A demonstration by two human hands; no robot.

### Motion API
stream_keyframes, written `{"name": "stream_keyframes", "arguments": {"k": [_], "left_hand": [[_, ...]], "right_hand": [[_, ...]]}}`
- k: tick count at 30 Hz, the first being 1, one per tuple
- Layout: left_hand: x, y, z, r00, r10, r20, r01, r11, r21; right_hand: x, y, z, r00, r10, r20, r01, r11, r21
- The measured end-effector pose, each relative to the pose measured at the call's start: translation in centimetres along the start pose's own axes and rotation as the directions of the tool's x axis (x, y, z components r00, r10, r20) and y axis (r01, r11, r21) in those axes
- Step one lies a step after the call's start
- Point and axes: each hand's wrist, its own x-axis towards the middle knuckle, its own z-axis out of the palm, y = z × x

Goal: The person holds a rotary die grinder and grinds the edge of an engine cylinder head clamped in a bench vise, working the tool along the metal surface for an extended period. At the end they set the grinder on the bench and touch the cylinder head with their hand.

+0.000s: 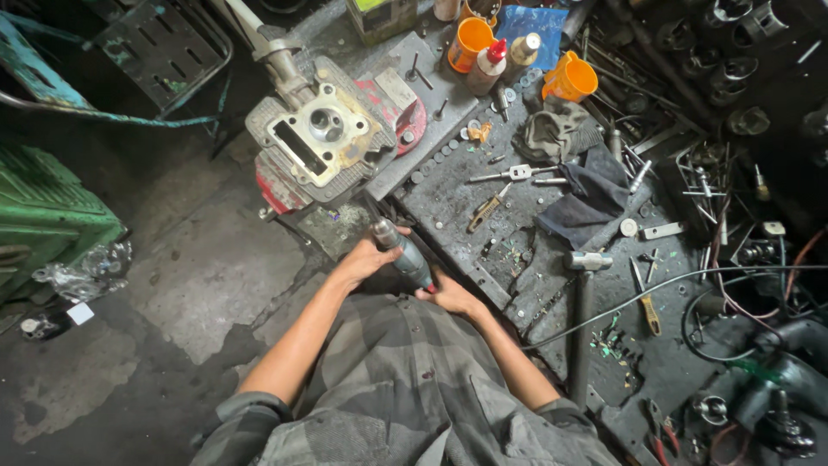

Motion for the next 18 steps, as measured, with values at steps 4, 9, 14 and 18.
{"name": "stream_keyframes", "arguments": {"k": [4,9,14,18], "left_hand": [[0.3,-0.2,0.7,0.997,0.036,-0.066,-0.042,0.994,-0.099],[0.4,-0.1,1.2,0.984,0.115,-0.137,-0.132,0.984,-0.118],[0.2,-0.4,1.1,0.988,0.067,-0.140,-0.103,0.956,-0.273],[0.2,-0.8,1.5,0.991,0.056,-0.118,-0.092,0.942,-0.322]], "right_hand": [[0.4,-1.3,0.3,0.987,0.155,-0.046,-0.161,0.938,-0.306],[0.7,-0.5,0.6,0.999,-0.006,-0.052,-0.003,0.987,-0.160],[1.0,0.9,-0.2,0.993,-0.040,0.113,0.003,0.952,0.306],[0.9,1.2,-0.5,0.995,-0.029,0.099,-0.003,0.948,0.318]]}}
